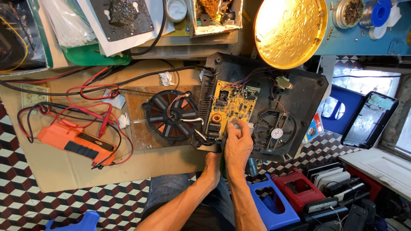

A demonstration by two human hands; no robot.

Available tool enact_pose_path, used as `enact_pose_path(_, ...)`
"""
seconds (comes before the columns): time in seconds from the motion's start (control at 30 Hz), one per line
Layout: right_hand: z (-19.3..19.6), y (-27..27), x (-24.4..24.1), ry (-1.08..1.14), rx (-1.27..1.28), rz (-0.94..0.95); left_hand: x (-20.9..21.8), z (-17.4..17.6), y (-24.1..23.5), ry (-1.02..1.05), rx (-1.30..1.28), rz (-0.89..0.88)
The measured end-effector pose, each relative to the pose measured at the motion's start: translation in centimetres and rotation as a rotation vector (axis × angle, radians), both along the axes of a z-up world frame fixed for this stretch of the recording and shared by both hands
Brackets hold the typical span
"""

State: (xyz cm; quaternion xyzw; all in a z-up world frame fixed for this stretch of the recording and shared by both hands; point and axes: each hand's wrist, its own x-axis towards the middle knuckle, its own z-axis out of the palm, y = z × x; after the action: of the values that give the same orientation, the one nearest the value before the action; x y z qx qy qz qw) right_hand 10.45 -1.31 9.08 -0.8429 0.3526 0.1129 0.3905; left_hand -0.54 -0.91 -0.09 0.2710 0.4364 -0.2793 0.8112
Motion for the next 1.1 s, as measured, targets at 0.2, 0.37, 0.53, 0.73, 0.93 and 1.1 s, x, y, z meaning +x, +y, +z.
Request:
enact_pose_path(0.2,-0.1,0.4,-0.1,0.011,-0.008,-0.081,0.0,0.3,0.4,0.102,-0.148,0.028)
enact_pose_path(0.37,-0.3,0.6,0.0,0.014,0.004,-0.120,0.2,0.4,0.7,0.064,-0.152,0.042)
enact_pose_path(0.53,-0.3,0.3,0.4,0.048,0.005,-0.083,0.1,0.2,0.3,-0.014,-0.032,-0.006)
enact_pose_path(0.73,-0.4,0.2,0.6,0.035,0.036,-0.145,0.0,0.1,0.3,0.044,-0.104,0.003)
enact_pose_path(0.93,-0.8,0.2,0.7,0.007,0.176,-0.285,-0.4,-0.2,0.2,0.027,-0.133,0.033)
enact_pose_path(1.1,-0.7,0.5,0.6,0.014,0.111,-0.260,-0.6,-0.6,0.4,0.078,-0.121,-0.060)
